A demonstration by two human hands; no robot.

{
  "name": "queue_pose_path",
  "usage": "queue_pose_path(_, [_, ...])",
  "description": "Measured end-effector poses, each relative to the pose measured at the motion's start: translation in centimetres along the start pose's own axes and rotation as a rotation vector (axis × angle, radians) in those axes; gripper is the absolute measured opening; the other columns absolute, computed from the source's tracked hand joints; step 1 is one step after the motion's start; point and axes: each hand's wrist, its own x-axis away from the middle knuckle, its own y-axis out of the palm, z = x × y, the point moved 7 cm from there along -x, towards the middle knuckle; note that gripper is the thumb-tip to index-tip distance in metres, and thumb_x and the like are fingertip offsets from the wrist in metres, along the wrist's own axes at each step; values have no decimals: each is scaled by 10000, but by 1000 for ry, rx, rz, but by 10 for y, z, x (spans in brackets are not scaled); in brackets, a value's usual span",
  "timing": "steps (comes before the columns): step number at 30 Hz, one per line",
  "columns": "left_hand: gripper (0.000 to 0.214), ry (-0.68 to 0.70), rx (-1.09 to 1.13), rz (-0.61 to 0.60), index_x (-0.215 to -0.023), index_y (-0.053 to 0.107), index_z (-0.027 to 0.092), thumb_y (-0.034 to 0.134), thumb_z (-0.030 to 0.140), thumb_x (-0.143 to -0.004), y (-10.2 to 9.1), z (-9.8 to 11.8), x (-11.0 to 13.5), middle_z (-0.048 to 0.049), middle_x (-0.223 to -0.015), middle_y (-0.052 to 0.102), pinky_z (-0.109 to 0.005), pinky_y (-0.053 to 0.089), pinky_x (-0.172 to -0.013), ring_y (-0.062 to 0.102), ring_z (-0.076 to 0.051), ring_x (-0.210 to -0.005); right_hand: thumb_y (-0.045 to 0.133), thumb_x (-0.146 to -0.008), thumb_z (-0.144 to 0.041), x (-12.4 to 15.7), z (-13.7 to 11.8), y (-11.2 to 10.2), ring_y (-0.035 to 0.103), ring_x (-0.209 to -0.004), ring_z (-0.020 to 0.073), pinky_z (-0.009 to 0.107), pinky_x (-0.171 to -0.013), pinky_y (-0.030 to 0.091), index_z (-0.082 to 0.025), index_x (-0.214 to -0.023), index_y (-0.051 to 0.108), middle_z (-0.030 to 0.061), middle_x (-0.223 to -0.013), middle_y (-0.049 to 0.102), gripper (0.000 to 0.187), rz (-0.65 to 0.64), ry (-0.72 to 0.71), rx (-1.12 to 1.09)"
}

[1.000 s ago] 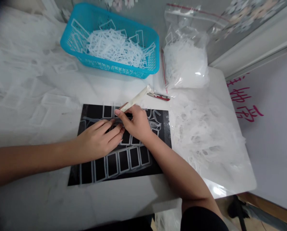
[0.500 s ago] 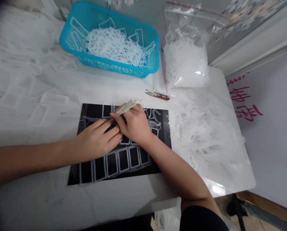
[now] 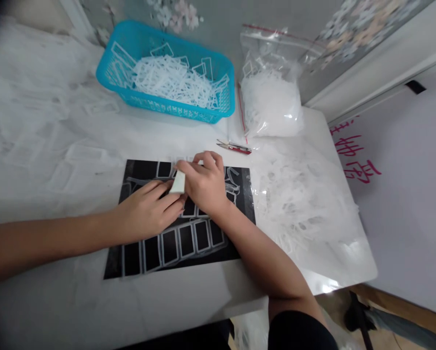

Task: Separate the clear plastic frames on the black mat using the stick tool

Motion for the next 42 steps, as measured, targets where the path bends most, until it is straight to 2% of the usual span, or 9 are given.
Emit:
queue_pose_path(6, [227, 4, 18, -10, -1095, 667, 111, 536, 215, -942, 6, 1, 5, -116, -1129, 684, -417, 483, -813, 648, -317, -1022, 514, -987, -309, -1, 67, -15, 596, -920, 221, 429, -924, 402, -238, -921, 683, 24, -856, 706, 194, 162, 317, 77])
queue_pose_path(10, [230, 8, 43, -16, -1082, 673, 122, 513, 230, -958, 7, -1, 4, -120, -1130, 685, -422, 469, -833, 642, -303, -1030, 501, -986, -363, 10, 110, -49, 633, -833, 214, 402, -828, 466, -215, -907, 671, 47, -863, 707, 239, 279, 493, 25])
queue_pose_path(15, [265, -11, 106, 7, -1023, 687, 130, 467, 275, -993, 8, -5, 0, -114, -1076, 702, -401, 466, -853, 627, -262, -1022, 458, -987, -424, 39, 129, -95, 663, -882, 245, 362, -696, 501, -213, -984, 667, 82, -917, 702, 297, 421, 621, 29])
queue_pose_path(17, [271, -4, 111, 16, -1009, 687, 130, 463, 281, -998, 9, -5, 0, -111, -1075, 701, -397, 462, -859, 624, -255, -1018, 453, -990, -423, 49, 128, -99, 656, -925, 256, 350, -674, 493, -208, -950, 673, 95, -961, 708, 310, 422, 624, 62])
queue_pose_path(21, [279, 11, 110, 21, -1007, 682, 123, 451, 280, -1004, 10, -5, -1, -113, -1065, 698, -396, 450, -850, 620, -247, -990, 432, -1009, -367, 54, 131, -83, 627, -971, 242, 385, -844, 456, -187, -881, 679, 94, -998, 726, 332, 333, 554, 197])
queue_pose_path(24, [286, 23, 108, 1, -992, 681, 125, 434, 269, -1007, 10, -4, -2, -111, -1027, 695, -391, 435, -820, 615, -241, -941, 433, -1006, -348, 41, 144, -67, 607, -970, 246, 387, -855, 419, -165, -903, 687, 113, -953, 728, 328, 304, 541, 272])
queue_pose_path(27, [317, 17, 127, -43, -970, 681, 130, 413, 296, -1013, 11, -5, -3, -106, -963, 684, -386, 411, -782, 597, -234, -871, 472, -984, -367, 12, 158, -60, 589, -927, 250, 389, -841, 388, -162, -918, 700, 115, -851, 704, 314, 293, 517, 285])
queue_pose_path(33, [315, -13, 149, -48, -941, 683, 142, 433, 325, -996, 12, -11, -5, -93, -923, 658, -388, 396, -789, 566, -232, -841, 438, -988, -360, -37, 168, -82, 550, -914, 245, 386, -844, 345, -165, -1002, 689, 93, -755, 636, 318, 292, 458, 392])
queue_pose_path(42, [283, -47, 253, -28, -942, 681, 148, 459, 321, -971, 17, -16, -5, -101, -951, 654, -397, 437, -831, 569, -240, -908, 456, -978, -361, -37, 174, -115, 553, -938, 254, 389, -849, 350, -175, -944, 677, 93, -759, 643, 291, 351, 471, 404])
